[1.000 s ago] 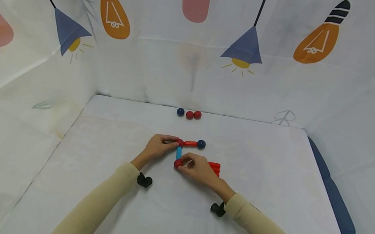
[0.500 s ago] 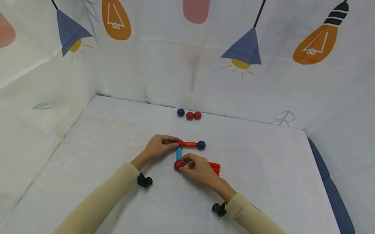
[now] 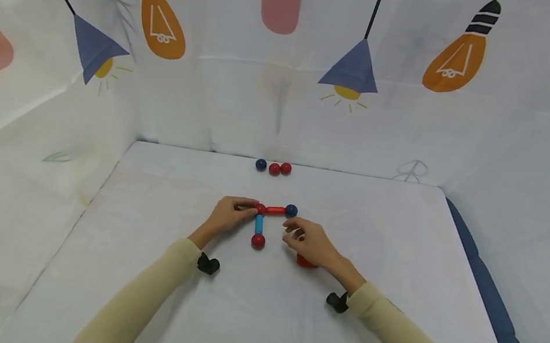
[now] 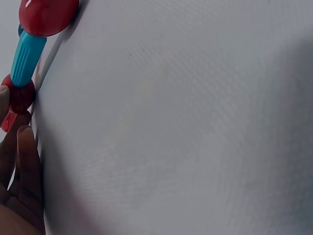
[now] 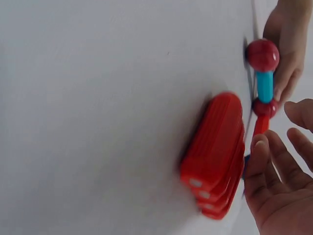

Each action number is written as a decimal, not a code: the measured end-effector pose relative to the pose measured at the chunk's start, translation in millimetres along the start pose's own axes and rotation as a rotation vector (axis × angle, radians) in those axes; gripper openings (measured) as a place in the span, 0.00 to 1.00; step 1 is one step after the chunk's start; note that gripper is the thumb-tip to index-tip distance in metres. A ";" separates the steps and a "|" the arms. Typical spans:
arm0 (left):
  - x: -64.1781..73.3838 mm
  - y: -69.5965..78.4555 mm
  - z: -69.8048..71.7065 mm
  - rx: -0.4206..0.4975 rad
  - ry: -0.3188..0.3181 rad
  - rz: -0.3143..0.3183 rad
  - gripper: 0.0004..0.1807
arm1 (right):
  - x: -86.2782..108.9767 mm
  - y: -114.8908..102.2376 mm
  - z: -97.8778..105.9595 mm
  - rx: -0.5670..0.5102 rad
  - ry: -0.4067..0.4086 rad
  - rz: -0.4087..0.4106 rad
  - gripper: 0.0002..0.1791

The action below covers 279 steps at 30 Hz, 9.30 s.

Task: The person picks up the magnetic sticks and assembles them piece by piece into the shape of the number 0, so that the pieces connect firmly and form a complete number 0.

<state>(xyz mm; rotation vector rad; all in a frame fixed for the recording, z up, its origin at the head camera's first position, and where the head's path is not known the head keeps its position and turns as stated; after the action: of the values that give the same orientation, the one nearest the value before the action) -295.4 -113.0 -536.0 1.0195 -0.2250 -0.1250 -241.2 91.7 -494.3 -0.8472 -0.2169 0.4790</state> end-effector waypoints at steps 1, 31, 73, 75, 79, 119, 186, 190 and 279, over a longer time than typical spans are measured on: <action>0.3 -0.6 0.4 -0.002 0.000 0.003 0.20 | 1.2 2.6 2.9 0.005 0.006 -0.008 0.19; 34.8 -0.9 3.3 0.043 -0.017 0.012 0.27 | 25.4 39.8 31.4 0.125 0.048 -0.065 0.11; 40.4 19.5 -21.2 -0.088 -0.065 -0.097 0.17 | 24.5 28.5 39.4 -0.024 0.092 -0.186 0.12; 38.7 17.9 -20.7 -0.084 -0.065 -0.086 0.17 | 24.6 24.7 34.0 -0.038 0.094 -0.194 0.11; 35.7 14.3 -19.3 -0.065 -0.066 -0.062 0.18 | 20.7 17.6 22.7 -0.049 0.106 -0.186 0.09; 32.7 5.4 -18.6 0.032 -0.066 -0.027 0.18 | -3.4 -4.7 -30.3 -0.001 -0.059 -0.125 0.13; 32.2 7.0 -20.1 -0.018 -0.082 -0.077 0.18 | -10.0 -3.0 -60.4 -0.097 -0.130 -0.306 0.22; 31.5 5.3 -18.9 -0.021 -0.078 -0.075 0.18 | -14.9 -3.0 -52.0 -0.094 -0.157 -0.330 0.27; 34.6 -5.0 -19.5 0.112 -0.118 -0.033 0.20 | -96.5 81.3 85.1 0.082 0.013 -0.142 0.21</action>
<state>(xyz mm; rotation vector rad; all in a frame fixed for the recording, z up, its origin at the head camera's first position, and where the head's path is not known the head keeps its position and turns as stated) -257.1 -106.6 -545.7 1.1283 -0.3257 -0.2046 -382.8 147.2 -500.6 -0.7491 -0.2426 0.3469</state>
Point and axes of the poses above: each hand's wrist, its own x-axis away from the middle knuckle, its own z-axis out of the back of the hand, y = z × x, the point moved 10 cm from there along -x, towards the middle knuckle, and after that the axes turned 1 degree about z, right-handed, at the moved point
